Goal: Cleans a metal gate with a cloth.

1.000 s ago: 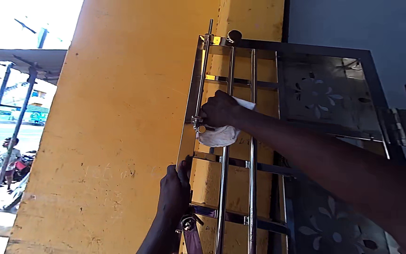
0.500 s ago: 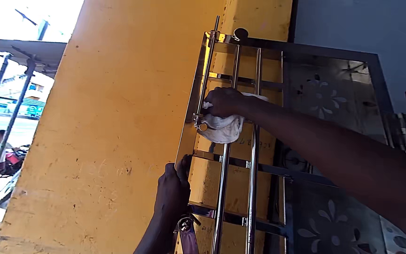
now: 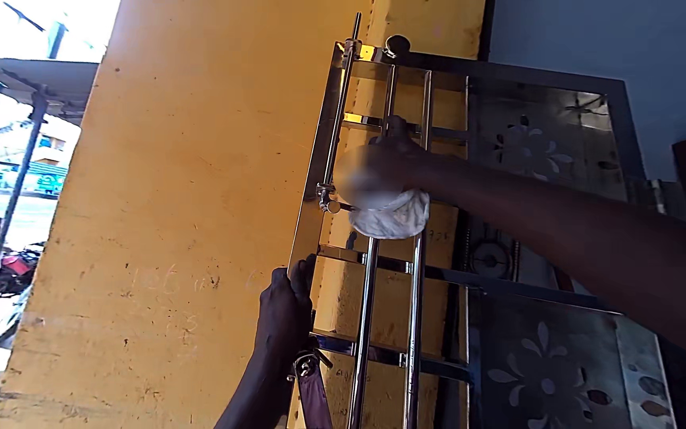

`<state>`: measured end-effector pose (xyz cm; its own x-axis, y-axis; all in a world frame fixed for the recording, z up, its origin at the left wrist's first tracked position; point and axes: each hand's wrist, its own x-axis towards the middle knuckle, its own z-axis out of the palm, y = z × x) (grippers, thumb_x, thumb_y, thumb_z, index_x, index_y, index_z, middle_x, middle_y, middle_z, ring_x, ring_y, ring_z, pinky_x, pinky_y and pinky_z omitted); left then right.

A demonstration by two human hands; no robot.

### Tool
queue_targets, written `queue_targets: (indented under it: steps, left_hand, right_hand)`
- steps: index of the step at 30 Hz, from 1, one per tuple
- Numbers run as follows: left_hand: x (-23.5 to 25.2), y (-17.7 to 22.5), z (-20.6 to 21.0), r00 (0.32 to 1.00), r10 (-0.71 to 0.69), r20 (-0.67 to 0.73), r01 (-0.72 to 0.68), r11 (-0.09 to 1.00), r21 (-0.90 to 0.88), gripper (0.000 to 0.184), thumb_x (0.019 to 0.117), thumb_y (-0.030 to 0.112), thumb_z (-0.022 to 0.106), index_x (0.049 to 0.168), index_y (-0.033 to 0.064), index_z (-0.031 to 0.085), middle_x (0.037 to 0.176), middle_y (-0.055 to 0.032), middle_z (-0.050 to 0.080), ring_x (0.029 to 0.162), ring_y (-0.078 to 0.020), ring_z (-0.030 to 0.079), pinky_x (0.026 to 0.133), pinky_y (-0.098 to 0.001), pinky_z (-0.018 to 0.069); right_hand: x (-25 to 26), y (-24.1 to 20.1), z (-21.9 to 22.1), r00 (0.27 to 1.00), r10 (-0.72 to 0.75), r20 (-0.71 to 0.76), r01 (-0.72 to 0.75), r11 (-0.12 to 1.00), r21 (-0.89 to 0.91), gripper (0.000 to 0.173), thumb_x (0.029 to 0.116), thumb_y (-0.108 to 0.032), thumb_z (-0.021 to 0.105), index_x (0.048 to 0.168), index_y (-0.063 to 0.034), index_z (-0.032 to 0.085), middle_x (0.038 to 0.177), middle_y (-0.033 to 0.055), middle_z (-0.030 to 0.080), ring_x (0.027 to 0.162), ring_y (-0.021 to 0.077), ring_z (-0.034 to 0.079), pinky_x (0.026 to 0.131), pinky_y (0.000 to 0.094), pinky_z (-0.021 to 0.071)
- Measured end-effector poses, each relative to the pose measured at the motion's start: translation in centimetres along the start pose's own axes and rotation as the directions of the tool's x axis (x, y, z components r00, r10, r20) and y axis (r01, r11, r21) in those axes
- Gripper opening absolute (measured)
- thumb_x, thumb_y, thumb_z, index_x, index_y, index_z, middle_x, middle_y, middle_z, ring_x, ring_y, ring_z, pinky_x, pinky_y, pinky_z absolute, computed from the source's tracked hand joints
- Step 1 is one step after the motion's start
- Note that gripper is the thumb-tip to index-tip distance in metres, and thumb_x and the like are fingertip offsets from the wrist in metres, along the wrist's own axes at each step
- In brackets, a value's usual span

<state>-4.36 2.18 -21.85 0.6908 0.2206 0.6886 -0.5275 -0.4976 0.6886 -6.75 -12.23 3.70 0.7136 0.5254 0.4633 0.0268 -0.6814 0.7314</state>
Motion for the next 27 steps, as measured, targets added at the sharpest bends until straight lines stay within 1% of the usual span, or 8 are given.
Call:
queue_targets:
  steps: [2, 5, 10, 14, 17, 22, 24, 27]
  left_hand:
    - [0.1, 0.0, 0.0, 1.000, -0.014, 0.005, 0.014, 1.000, 0.005, 0.048, 0.1118, 0.040, 0.031, 0.109, 0.0021, 0.061, 0.082, -0.0091, 0.063, 0.078, -0.0215, 0.066, 0.073, -0.0389, 0.0532]
    - [0.1, 0.1, 0.0, 0.999, -0.040, -0.001, 0.040, 0.999, 0.019, 0.047, 0.1115, 0.040, 0.032, 0.109, 0.0025, 0.060, 0.082, -0.0090, 0.063, 0.079, -0.0217, 0.066, 0.074, -0.0393, 0.0535]
    - [0.0, -0.3, 0.5, 0.998, 0.041, -0.051, -0.039, 0.999, 0.035, 0.046, 0.1122, 0.035, 0.033, 0.104, 0.0008, 0.062, 0.075, -0.0077, 0.061, 0.072, -0.0198, 0.064, 0.068, -0.0372, 0.0516]
    - [0.0, -0.6, 0.4, 0.997, 0.058, -0.058, -0.057, 0.998, 0.012, 0.046, 0.1119, 0.037, 0.033, 0.102, 0.0022, 0.062, 0.077, -0.0067, 0.060, 0.071, -0.0180, 0.063, 0.069, -0.0364, 0.0511]
    - [-0.1, -0.6, 0.6, 0.994, 0.078, -0.076, -0.079, 0.997, 0.002, 0.047, 0.1117, 0.037, 0.033, 0.102, 0.0018, 0.063, 0.079, -0.0078, 0.061, 0.072, -0.0188, 0.064, 0.069, -0.0371, 0.0520]
    - [0.2, -0.5, 0.8, 0.996, 0.046, -0.077, -0.043, 0.999, 0.028, 0.047, 0.1118, 0.037, 0.032, 0.104, 0.0022, 0.062, 0.076, -0.0070, 0.061, 0.072, -0.0192, 0.064, 0.068, -0.0376, 0.0519]
    - [0.3, -0.7, 0.8, 0.996, 0.058, -0.074, -0.055, 0.998, 0.040, 0.048, 0.1121, 0.036, 0.031, 0.105, 0.0012, 0.062, 0.076, -0.0076, 0.060, 0.072, -0.0197, 0.064, 0.068, -0.0380, 0.0513]
    - [0.1, -0.8, 0.9, 0.991, 0.094, -0.097, -0.089, 0.995, 0.055, 0.048, 0.1120, 0.036, 0.031, 0.100, 0.0012, 0.062, 0.073, -0.0064, 0.059, 0.069, -0.0182, 0.062, 0.066, -0.0363, 0.0499]
  right_hand:
    - [1.6, -1.2, 1.7, 0.995, -0.010, -0.103, 0.005, 0.999, -0.047, 0.050, 0.0931, -0.057, 0.064, 0.089, -0.0082, 0.075, 0.086, 0.0113, 0.071, 0.096, 0.0324, 0.066, 0.117, 0.0657, 0.0159]
    - [3.6, -2.9, 1.9, 0.986, 0.016, -0.163, -0.025, 0.998, -0.055, 0.045, 0.0903, -0.050, 0.067, 0.079, -0.0067, 0.066, 0.077, 0.0101, 0.066, 0.084, 0.0300, 0.065, 0.115, 0.0614, 0.0216]
    - [2.2, -2.9, 2.0, 0.989, -0.019, -0.143, 0.001, 0.992, -0.126, 0.037, 0.0939, -0.041, 0.065, 0.086, -0.0054, 0.070, 0.077, 0.0097, 0.065, 0.084, 0.0302, 0.065, 0.119, 0.0654, 0.0145]
    - [0.3, -1.5, 0.5, 1.000, -0.026, 0.014, 0.028, 0.991, -0.133, 0.032, 0.0956, -0.038, 0.067, 0.092, -0.0063, 0.073, 0.088, 0.0116, 0.070, 0.099, 0.0357, 0.066, 0.116, 0.0756, 0.0052]
    - [0.5, -1.3, -1.1, 0.991, 0.016, 0.133, 0.000, 0.993, -0.119, 0.028, 0.0959, -0.037, 0.069, 0.090, -0.0108, 0.075, 0.097, 0.0101, 0.070, 0.108, 0.0352, 0.063, 0.111, 0.0799, 0.0073]
    - [3.7, -2.2, -0.7, 0.995, -0.052, -0.086, 0.047, 0.997, -0.060, 0.030, 0.0930, -0.034, 0.066, 0.073, -0.0104, 0.068, 0.080, 0.0088, 0.066, 0.092, 0.0305, 0.062, 0.111, 0.0646, 0.0197]
    - [4.1, -2.1, -0.5, 0.998, -0.018, -0.055, 0.018, 1.000, -0.003, 0.031, 0.0939, -0.035, 0.065, 0.076, -0.0104, 0.068, 0.085, 0.0093, 0.065, 0.095, 0.0295, 0.061, 0.106, 0.0607, 0.0263]
    - [2.4, -2.6, 0.1, 0.999, -0.015, -0.032, 0.011, 0.994, -0.111, 0.036, 0.0920, -0.041, 0.069, 0.086, -0.0055, 0.068, 0.090, 0.0130, 0.068, 0.097, 0.0339, 0.064, 0.114, 0.0668, 0.0198]
